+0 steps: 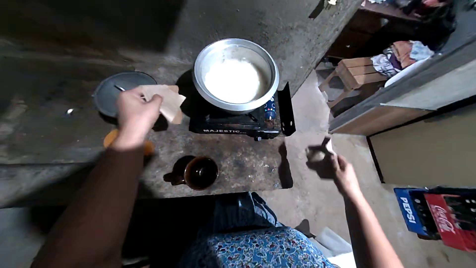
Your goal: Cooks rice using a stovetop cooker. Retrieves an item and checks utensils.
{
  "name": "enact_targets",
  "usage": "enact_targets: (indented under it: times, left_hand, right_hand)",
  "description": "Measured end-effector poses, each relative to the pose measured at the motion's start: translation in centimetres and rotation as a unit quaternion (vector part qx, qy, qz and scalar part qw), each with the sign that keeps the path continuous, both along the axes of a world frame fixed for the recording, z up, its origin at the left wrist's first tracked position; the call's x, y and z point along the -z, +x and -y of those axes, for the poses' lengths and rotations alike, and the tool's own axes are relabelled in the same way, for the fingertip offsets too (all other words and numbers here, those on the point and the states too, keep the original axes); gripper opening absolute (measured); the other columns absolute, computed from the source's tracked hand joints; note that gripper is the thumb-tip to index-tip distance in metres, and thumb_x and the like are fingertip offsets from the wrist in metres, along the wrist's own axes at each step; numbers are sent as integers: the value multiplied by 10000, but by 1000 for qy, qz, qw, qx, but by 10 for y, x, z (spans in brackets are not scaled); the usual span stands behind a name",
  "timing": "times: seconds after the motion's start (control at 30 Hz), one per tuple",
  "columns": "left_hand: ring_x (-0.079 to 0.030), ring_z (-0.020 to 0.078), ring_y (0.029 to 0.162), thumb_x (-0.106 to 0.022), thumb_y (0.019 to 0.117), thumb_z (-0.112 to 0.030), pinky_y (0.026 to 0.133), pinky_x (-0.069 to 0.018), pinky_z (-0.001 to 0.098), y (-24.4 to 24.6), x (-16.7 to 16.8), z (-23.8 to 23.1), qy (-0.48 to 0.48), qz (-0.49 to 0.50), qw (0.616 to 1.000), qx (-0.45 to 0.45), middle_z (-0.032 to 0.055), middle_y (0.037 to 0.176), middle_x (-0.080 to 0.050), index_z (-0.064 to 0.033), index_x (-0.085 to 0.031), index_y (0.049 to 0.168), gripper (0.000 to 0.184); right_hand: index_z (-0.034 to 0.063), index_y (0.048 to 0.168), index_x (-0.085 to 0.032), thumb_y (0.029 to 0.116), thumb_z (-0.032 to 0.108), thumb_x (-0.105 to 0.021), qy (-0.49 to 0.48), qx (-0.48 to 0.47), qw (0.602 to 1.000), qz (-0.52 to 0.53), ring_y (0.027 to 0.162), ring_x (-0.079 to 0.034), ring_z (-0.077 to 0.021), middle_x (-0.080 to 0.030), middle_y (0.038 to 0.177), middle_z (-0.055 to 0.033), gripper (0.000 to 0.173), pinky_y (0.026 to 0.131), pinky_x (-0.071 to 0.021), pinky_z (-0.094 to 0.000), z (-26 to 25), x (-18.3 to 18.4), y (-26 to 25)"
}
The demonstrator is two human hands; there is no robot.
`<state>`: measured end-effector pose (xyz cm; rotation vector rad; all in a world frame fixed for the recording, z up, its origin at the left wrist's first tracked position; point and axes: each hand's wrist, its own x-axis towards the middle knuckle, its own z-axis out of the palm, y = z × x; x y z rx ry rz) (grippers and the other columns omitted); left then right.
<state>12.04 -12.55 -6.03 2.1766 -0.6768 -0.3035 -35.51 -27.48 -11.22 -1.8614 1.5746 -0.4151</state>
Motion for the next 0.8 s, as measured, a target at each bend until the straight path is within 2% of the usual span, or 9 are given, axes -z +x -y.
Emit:
enact_targets:
  times: [0.07,0.17,0.37,0.43,0.53,0.6,0.63,0.7,0.8]
  left_hand:
    - [-640,468,1102,-598,1013,-156,956,-445,693,14,4,27,41,8,999,22,318,1153,-665,70,-661,1179,288]
    - [-606,517,1147,-582,1021,-164,979,-413,711,30,7,64,86,16,995,52,355,1163,-643,104,-659,1142,304]
    - [-610,464,1180,-606,1008,-200,1007,-425,679,45,7,104,79,-47,994,61,321,1205,-646,77,-665,1166,324]
    - [-642,404,1122,-594,1013,-192,981,-466,629,49,10,110,51,-93,992,62,289,1192,-655,60,-657,1186,312]
    - [-669,285,1021,-605,1026,-260,915,-539,495,51,10,116,-5,-187,981,47,229,1188,-654,47,-627,1239,375]
    - [-660,238,1044,-534,1049,-350,897,-556,452,53,8,117,-55,-259,964,33,177,1218,-642,20,-600,1279,440]
    - [-636,241,1105,-433,1062,-361,919,-536,459,55,6,117,-71,-298,951,29,161,1272,-621,-6,-567,1326,463]
    - [-577,264,1209,-262,1074,-310,963,-496,485,57,0,115,-87,-345,934,36,170,1378,-543,-13,-477,1403,492]
    - [-579,237,1234,-286,1077,-223,996,-500,472,64,-4,112,-76,-376,922,52,143,1393,-536,-27,-462,1401,418]
  right_hand:
    - [-82,1324,-579,1118,228,-388,-45,-25,999,-3,1050,-677,-397,-674,1118,-302,419,964,-508,-579,47,-22,53]
    - [-54,1344,-575,1124,271,-379,-52,-25,998,-9,1133,-646,-448,-656,1193,-315,439,999,-475,-621,109,-38,134]
    - [-83,1285,-591,1115,262,-386,-30,-15,999,-3,1213,-602,-415,-620,1268,-301,436,1018,-456,-587,161,-63,249]
    - [-77,1235,-612,1110,269,-389,-23,-25,999,22,1164,-616,-400,-632,1222,-291,431,980,-467,-582,163,-63,261]
    - [-30,1326,-588,1120,427,-246,56,-8,991,123,1136,-631,-336,-631,1254,-243,607,957,-506,-537,163,-68,261]
    - [39,1344,-582,1118,455,-191,115,9,977,179,943,-662,-239,-670,1134,-157,613,805,-548,-435,165,-73,258]
    - [62,1349,-575,1119,433,-217,142,14,970,196,902,-661,-218,-675,1102,-131,565,776,-548,-414,168,-73,255]
    - [76,1372,-541,1118,403,-290,179,10,962,207,944,-660,-212,-661,1137,-112,484,806,-557,-412,175,-71,251]
    - [84,1411,-521,1114,428,-365,197,-23,960,200,977,-670,-192,-664,1182,-94,481,835,-565,-388,181,-69,250]
